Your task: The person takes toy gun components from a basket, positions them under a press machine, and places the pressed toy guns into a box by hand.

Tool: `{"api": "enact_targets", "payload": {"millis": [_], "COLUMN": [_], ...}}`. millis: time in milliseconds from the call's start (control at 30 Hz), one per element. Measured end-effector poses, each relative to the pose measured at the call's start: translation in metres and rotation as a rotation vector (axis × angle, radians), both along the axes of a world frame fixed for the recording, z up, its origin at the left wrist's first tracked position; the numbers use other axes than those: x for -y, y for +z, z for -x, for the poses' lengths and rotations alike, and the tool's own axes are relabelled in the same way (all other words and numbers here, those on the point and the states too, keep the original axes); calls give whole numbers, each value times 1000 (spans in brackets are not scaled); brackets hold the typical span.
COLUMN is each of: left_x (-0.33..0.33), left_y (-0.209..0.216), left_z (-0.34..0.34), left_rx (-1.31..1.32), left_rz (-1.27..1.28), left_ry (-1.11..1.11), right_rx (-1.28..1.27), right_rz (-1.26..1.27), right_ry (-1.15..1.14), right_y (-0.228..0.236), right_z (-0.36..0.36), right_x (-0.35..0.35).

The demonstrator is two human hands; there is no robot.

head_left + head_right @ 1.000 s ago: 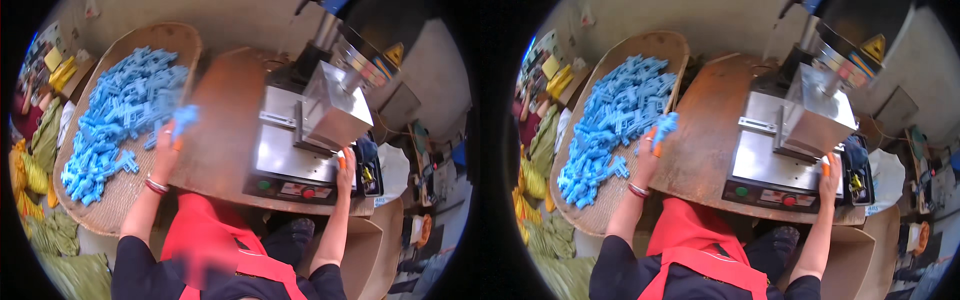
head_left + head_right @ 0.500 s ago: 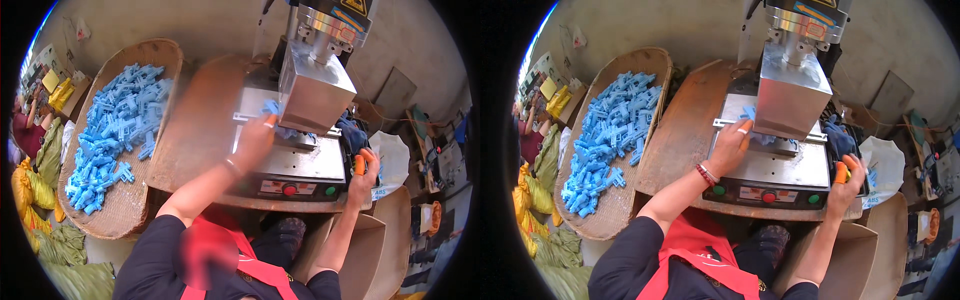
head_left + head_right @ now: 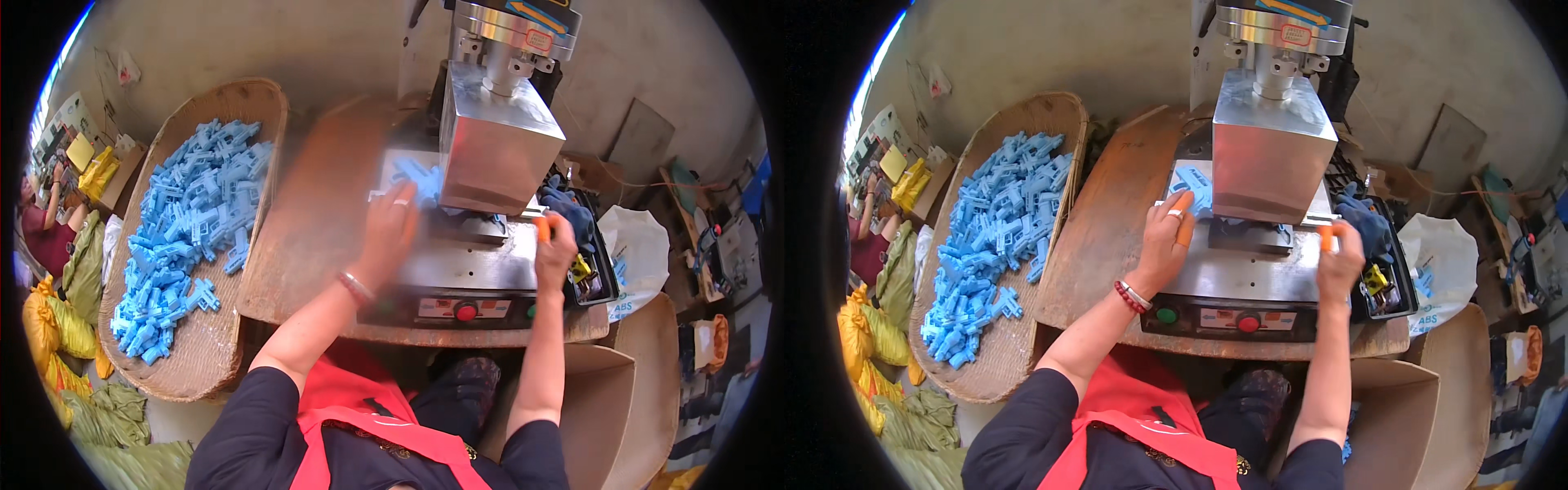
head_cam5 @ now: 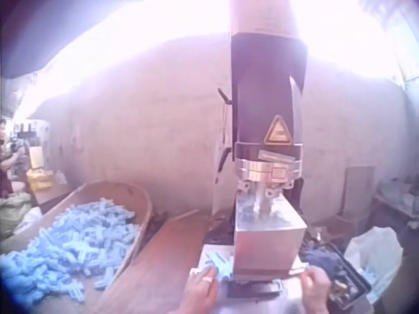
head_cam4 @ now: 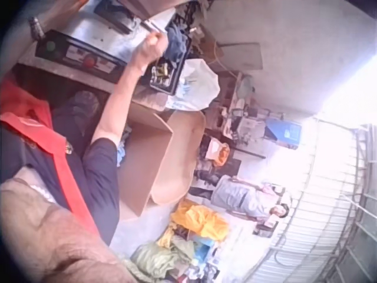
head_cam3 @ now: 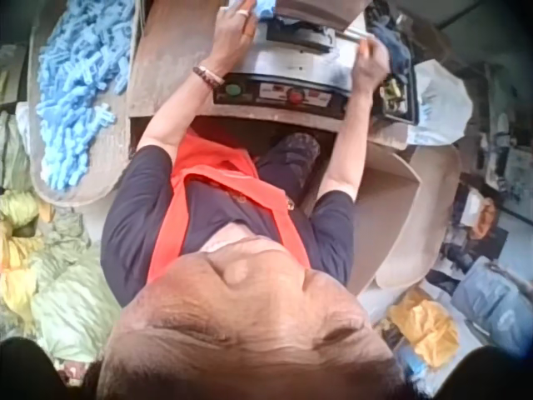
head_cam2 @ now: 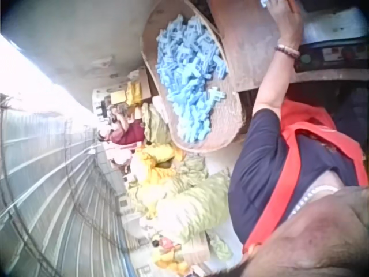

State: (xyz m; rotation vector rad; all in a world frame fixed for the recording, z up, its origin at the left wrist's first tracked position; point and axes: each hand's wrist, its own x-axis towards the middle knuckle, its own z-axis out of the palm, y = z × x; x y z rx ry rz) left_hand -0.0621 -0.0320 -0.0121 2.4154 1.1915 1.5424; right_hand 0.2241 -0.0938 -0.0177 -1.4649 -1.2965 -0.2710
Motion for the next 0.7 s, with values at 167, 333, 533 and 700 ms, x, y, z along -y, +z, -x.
{"api": "enact_targets", "payload": {"millis": [167, 333, 533, 700], "left_x": [3, 6, 0, -18], "left_y": [-5, -17, -5, -11], "left_z": [-7, 11, -24, -75], "left_rx": [88, 97, -56, -155], "left_rz": [153, 150, 123, 8], "left_ry": [-87, -66, -106, -134], "right_rx": [176, 86, -37, 249], "right_rz": [105, 120, 117, 67], "right_ry": [87, 86, -273, -469], "right_y": [-12, -30, 29, 61], "right_z": [7, 27, -9, -3], "right_x": [-18, -59, 71, 251]}}
